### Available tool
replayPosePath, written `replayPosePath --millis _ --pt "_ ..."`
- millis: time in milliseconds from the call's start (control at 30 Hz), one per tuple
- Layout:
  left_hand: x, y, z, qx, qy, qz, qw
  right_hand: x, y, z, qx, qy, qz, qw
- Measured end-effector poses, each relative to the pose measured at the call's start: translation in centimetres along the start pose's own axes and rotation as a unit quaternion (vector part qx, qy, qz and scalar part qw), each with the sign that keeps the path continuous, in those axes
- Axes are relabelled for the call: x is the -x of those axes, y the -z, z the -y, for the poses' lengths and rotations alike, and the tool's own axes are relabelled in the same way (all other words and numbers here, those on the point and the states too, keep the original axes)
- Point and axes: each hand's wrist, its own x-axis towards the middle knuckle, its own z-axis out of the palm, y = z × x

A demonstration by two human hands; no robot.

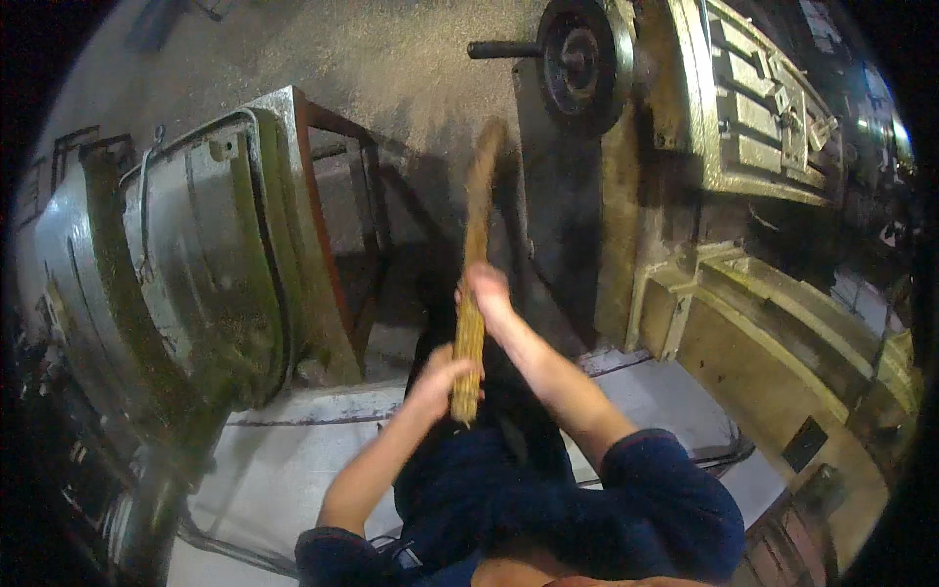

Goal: The person sweeps metal shavings and debris from the workshop floor using a straw broom. They gather the debris into a pile and continue sweeping around machinery and along the walls.

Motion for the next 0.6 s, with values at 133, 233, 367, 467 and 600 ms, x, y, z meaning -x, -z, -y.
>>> replayPosePath --millis 133,233,367,467,600 --pt "-2.6 -1.0 1.0 0.049 0.086 -0.036 0.994 1.1 4.4 -2.8 -0.009 -0.095 -0.126 0.987" --pt "-8.4 0.2 -5.6 0.092 0.066 -0.054 0.992 -7.8 4.4 -3.7 -0.01 -0.134 -0.09 0.987" --pt "-9.7 1.2 -18.1 0.081 -0.052 -0.022 0.995 -17.9 -5.4 4.9 -0.029 -0.003 -0.093 0.995" --pt "-10.5 -0.3 -22.7 0.043 -0.121 -0.043 0.991 -20.4 -9.7 13.0 0.043 0.056 0.003 0.997" --pt "-11.5 -2.3 -21.6 -0.082 -0.155 -0.063 0.982 -21.0 -8.7 15.8 0.061 0.132 0.049 0.988"
